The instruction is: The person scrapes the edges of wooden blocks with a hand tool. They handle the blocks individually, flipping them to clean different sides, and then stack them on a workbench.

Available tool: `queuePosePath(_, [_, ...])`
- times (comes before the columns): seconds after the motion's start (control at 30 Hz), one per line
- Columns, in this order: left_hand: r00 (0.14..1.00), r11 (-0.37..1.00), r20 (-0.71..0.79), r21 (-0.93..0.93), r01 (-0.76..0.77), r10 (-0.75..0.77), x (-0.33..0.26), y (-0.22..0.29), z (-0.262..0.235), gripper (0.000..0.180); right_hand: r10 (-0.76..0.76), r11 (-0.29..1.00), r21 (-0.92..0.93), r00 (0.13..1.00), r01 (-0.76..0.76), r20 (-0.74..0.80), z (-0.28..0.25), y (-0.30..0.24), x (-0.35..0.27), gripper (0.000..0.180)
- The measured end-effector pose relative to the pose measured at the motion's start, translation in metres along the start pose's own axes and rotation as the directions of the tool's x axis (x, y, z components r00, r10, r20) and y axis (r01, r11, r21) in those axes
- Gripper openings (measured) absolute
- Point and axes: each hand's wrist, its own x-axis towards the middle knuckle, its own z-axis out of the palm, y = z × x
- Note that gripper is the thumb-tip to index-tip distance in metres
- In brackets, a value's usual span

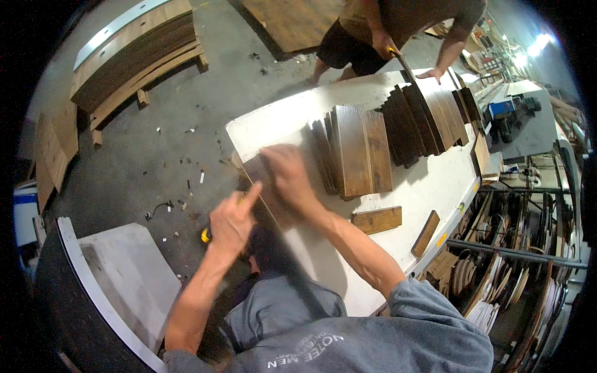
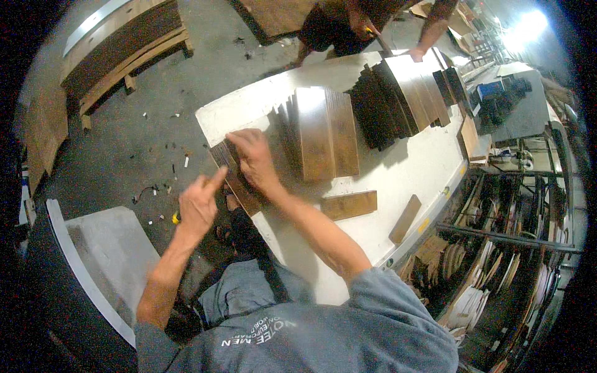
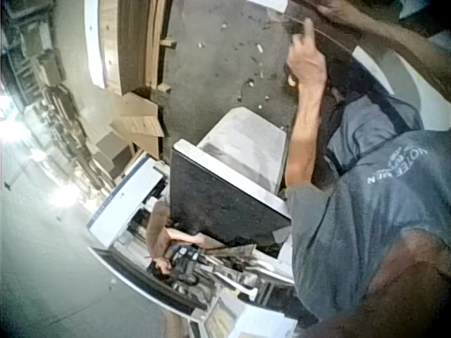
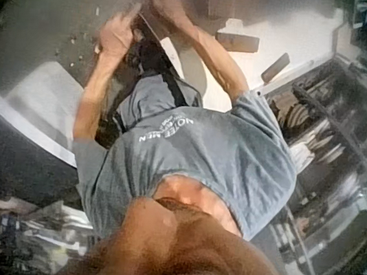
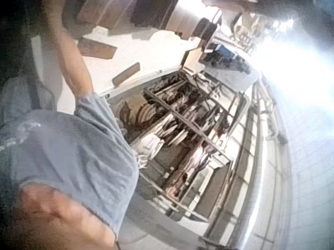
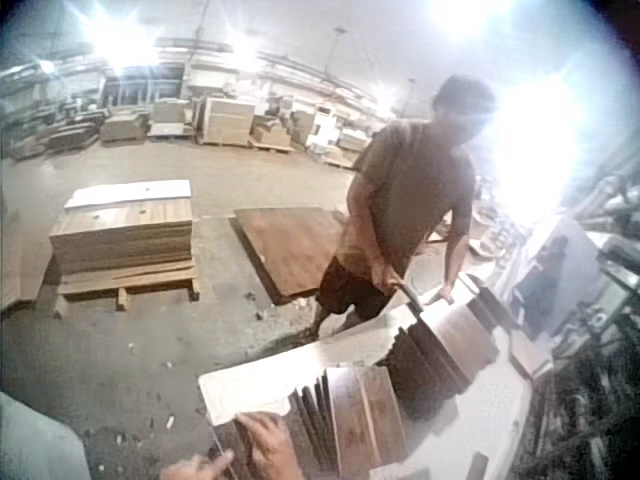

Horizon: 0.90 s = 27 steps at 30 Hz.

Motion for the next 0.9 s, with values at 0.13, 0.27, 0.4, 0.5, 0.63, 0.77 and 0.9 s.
queuePosePath(0.13, [0.988,0.997,0.131,0.009,-0.08,0.078,-0.051,0.04,0.008,0.061,0.014,1.0,-0.003,1.0,-0.014,0.018,0.0,0.006,-0.002,0.05])
queuePosePath(0.27, [0.983,0.992,0.141,-0.057,-0.11,0.117,-0.055,0.055,0.004,0.059,-0.022,1.0,-0.021,1.0,0.022,0.011,0.0,0.002,-0.001,0.049])
queuePosePath(0.4, [0.986,0.995,0.142,-0.043,-0.085,0.09,-0.045,0.043,0.007,0.062,0.005,1.0,-0.007,1.0,-0.005,0.009,0.0,0.0,-0.002,0.046])
queuePosePath(0.5, [0.971,0.993,0.21,-0.055,-0.108,0.117,-0.053,0.047,0.003,0.062,-0.011,1.0,0.018,1.0,0.011,0.002,-0.001,0.004,0.001,0.043])
queuePosePath(0.63, [0.966,0.984,0.206,-0.12,-0.132,0.154,-0.065,0.047,0.006,0.062,-0.046,0.999,-0.01,0.999,0.046,-0.008,0.001,0.008,0.001,0.044])
queuePosePath(0.77, [0.995,0.988,0.095,-0.147,0.044,-0.031,-0.041,0.027,0.003,0.057,-0.028,1.0,-0.003,1.0,0.028,-0.011,0.008,0.011,-0.002,0.047])
queuePosePath(0.9, [0.904,0.888,-0.166,-0.325,0.327,-0.394,-0.025,-0.03,-0.019,0.049,-0.03,1.0,-0.003,1.0,0.03,0.009,0.0,0.009,0.001,0.034])
